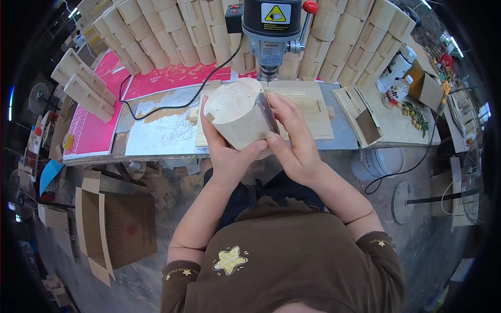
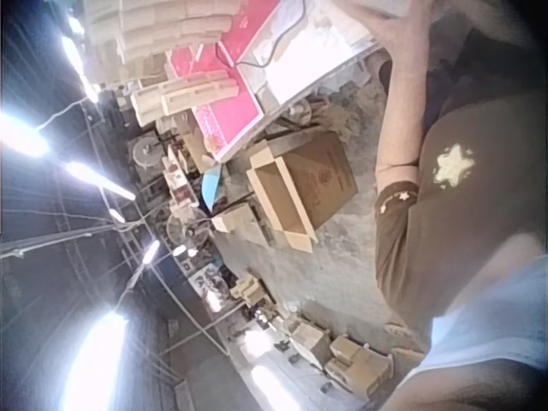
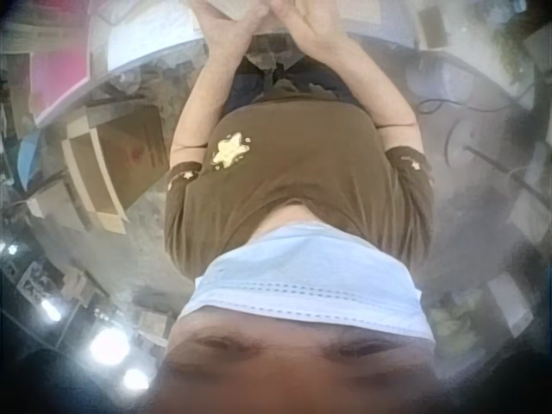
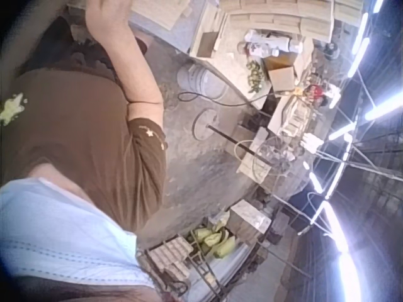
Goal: Milling cylindrical wood blocks and attaching metal components using a drill press.
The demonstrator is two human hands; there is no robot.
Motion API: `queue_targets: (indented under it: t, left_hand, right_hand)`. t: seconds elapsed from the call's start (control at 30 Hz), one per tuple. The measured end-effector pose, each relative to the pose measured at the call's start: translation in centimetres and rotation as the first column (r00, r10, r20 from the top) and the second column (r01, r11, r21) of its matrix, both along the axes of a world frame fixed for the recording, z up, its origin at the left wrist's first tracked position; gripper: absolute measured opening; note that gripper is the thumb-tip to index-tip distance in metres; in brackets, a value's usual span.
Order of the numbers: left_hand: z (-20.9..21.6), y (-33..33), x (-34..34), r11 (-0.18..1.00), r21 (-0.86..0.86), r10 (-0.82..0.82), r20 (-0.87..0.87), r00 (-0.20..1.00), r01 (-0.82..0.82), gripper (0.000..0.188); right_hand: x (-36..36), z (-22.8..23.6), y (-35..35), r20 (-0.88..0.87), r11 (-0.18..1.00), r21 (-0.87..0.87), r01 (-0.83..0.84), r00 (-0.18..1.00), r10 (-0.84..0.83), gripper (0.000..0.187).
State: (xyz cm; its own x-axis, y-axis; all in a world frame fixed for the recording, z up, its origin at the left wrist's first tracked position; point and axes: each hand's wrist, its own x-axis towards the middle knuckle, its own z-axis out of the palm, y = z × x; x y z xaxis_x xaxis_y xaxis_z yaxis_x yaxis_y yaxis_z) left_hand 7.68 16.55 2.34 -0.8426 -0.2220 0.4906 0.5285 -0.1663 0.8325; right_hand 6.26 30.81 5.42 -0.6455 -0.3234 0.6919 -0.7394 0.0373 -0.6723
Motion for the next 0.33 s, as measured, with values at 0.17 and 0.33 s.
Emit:
queue_targets:
  t: [0.17,0.33]
  left_hand:
    - [0.1,-0.3,0.0,0.998,0.054,-0.037,0.014,0.999,0.036,0.109]
    - [-0.2,-1.3,-0.1,0.977,0.168,-0.159,0.153,0.975,0.133,0.087]
  right_hand:
    - [0.0,0.0,-0.1,-0.138,0.988,0.142,0.057,0.990,-0.037,0.051]
    - [-1.0,0.4,0.6,-0.195,0.945,0.320,0.071,0.981,-0.008,0.057]
